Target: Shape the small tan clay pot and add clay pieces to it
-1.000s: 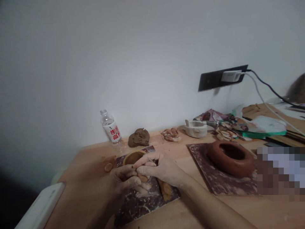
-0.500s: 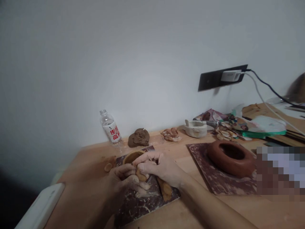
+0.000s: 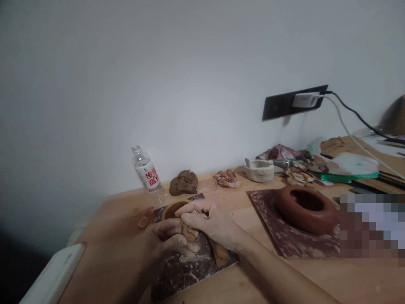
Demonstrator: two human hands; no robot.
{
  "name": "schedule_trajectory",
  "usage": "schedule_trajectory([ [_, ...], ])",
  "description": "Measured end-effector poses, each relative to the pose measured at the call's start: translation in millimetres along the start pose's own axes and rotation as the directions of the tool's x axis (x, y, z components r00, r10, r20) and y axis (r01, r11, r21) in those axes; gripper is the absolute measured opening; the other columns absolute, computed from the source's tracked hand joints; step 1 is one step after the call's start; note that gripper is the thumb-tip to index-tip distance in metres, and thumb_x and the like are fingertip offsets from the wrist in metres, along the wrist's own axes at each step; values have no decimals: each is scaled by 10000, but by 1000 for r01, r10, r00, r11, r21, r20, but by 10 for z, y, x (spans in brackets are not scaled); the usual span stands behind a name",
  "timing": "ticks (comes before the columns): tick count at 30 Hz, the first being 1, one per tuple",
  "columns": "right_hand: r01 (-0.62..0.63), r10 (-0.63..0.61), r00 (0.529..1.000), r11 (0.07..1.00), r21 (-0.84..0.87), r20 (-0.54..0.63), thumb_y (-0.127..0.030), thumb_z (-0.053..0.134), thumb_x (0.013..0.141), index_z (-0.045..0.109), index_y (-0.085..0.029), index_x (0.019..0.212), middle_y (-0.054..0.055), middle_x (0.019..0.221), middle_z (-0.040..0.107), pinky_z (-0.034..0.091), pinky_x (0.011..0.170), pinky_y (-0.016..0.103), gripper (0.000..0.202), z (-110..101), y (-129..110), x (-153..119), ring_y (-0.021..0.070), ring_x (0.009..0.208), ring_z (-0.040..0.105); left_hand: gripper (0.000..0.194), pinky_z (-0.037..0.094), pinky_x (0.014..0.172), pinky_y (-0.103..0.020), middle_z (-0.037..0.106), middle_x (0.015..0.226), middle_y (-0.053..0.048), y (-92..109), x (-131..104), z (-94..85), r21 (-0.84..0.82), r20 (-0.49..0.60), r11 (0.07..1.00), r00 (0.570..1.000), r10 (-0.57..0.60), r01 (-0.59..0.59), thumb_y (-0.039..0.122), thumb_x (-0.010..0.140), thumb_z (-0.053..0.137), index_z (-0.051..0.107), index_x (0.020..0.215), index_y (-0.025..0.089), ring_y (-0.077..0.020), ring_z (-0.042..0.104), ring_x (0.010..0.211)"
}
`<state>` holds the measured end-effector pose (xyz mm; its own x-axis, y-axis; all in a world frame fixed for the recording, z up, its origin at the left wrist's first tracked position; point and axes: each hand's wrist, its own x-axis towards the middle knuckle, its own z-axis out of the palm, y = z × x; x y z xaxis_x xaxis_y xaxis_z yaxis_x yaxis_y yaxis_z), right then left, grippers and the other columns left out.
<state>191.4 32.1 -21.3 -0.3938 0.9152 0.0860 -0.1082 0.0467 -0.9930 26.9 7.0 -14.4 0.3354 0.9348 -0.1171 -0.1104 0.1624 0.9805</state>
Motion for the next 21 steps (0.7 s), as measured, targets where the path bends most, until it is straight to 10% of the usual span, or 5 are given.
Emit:
schedule_trajectory([
  [21,-9,9,1000,1000,23,14,-509,700,733,717,-182,928,9,715,611,394,594,249,381,-7,62,12,115,632,511,224,555,536,-249,730,592,-66,57,-18,68,-23,-45,1000,999,6,-7,321,577,829,759,682,137,-167,672,504],
])
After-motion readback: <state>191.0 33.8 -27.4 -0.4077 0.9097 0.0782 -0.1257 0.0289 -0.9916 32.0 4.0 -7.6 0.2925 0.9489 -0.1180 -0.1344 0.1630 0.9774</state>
